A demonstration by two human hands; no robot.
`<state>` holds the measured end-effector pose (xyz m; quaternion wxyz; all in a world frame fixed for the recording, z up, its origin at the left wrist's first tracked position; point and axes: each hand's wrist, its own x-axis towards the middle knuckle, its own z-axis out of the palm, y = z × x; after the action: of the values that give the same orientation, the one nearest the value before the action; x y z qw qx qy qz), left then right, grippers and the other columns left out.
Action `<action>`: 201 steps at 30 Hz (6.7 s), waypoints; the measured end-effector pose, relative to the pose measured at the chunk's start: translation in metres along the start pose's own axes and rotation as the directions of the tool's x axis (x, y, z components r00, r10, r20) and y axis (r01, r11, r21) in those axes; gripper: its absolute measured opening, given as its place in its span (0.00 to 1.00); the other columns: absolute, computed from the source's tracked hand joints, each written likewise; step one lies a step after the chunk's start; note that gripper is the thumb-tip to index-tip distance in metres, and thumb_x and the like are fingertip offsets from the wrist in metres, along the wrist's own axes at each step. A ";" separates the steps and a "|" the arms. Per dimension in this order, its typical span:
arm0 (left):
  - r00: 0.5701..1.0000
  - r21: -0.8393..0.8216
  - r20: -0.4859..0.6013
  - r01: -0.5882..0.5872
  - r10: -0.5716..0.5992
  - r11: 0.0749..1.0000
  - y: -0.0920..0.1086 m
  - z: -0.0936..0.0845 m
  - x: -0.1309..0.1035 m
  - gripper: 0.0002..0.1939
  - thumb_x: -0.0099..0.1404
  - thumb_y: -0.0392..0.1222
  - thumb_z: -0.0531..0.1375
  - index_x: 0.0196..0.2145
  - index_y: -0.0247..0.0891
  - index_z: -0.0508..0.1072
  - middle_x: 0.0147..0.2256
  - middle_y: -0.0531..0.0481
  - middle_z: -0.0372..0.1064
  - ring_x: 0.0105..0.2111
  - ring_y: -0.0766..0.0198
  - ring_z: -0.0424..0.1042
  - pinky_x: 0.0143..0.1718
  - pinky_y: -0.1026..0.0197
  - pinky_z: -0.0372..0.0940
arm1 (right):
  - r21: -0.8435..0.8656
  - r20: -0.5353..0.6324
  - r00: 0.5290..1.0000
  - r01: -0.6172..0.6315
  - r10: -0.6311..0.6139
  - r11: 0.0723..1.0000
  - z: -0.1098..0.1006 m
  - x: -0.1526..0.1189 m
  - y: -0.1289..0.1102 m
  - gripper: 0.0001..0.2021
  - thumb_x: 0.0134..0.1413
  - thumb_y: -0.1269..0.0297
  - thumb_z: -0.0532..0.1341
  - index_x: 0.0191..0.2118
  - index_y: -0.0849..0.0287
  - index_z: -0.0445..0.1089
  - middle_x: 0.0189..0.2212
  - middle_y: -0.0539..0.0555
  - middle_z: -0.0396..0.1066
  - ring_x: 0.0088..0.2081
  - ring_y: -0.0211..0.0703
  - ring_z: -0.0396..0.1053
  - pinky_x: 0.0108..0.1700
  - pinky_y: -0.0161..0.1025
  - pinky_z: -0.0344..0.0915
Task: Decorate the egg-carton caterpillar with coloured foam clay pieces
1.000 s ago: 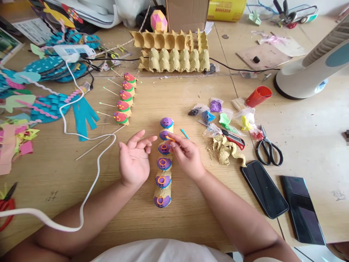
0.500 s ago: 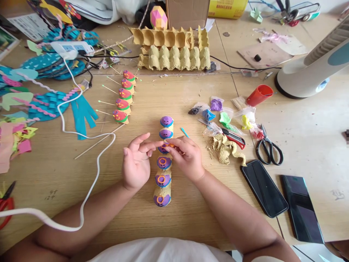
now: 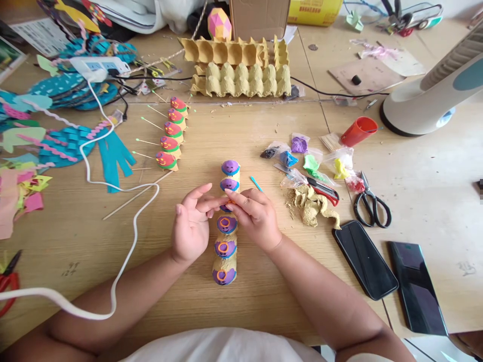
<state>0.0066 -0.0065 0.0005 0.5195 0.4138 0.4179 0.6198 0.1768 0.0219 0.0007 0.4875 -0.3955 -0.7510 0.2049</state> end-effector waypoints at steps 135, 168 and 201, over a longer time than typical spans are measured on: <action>0.960 -0.250 0.067 0.280 -0.272 0.927 0.011 0.003 0.000 0.31 0.71 0.70 0.53 0.55 0.45 0.75 0.41 0.44 0.85 0.35 0.56 0.74 0.37 0.55 0.58 | 0.282 0.027 0.985 -0.171 0.170 0.944 0.002 0.004 -0.006 0.07 0.63 0.66 0.69 0.45 0.48 0.79 0.39 0.52 0.67 0.43 0.44 0.68 0.49 0.47 0.71; 0.875 0.508 0.281 -0.485 0.395 0.712 0.008 -0.009 0.004 0.02 0.68 0.41 0.69 0.39 0.47 0.80 0.48 0.49 0.72 0.53 0.58 0.71 0.59 0.50 0.67 | 0.562 0.292 0.941 -0.312 0.168 0.766 -0.002 0.006 -0.008 0.15 0.61 0.49 0.69 0.39 0.56 0.77 0.35 0.54 0.76 0.35 0.41 0.72 0.38 0.39 0.70; 0.980 0.315 -0.174 -0.040 0.099 0.948 -0.012 -0.008 0.009 0.16 0.73 0.49 0.62 0.55 0.45 0.73 0.57 0.45 0.73 0.59 0.58 0.72 0.62 0.55 0.66 | 0.747 0.197 0.678 -0.572 0.708 0.340 0.002 0.011 0.006 0.18 0.47 0.48 0.77 0.35 0.55 0.76 0.28 0.50 0.82 0.24 0.37 0.76 0.22 0.30 0.65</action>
<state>0.0016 0.0033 -0.0126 0.3839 0.4444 0.5422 0.6009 0.1748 0.0348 0.0016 0.5435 -0.4295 -0.3306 0.6410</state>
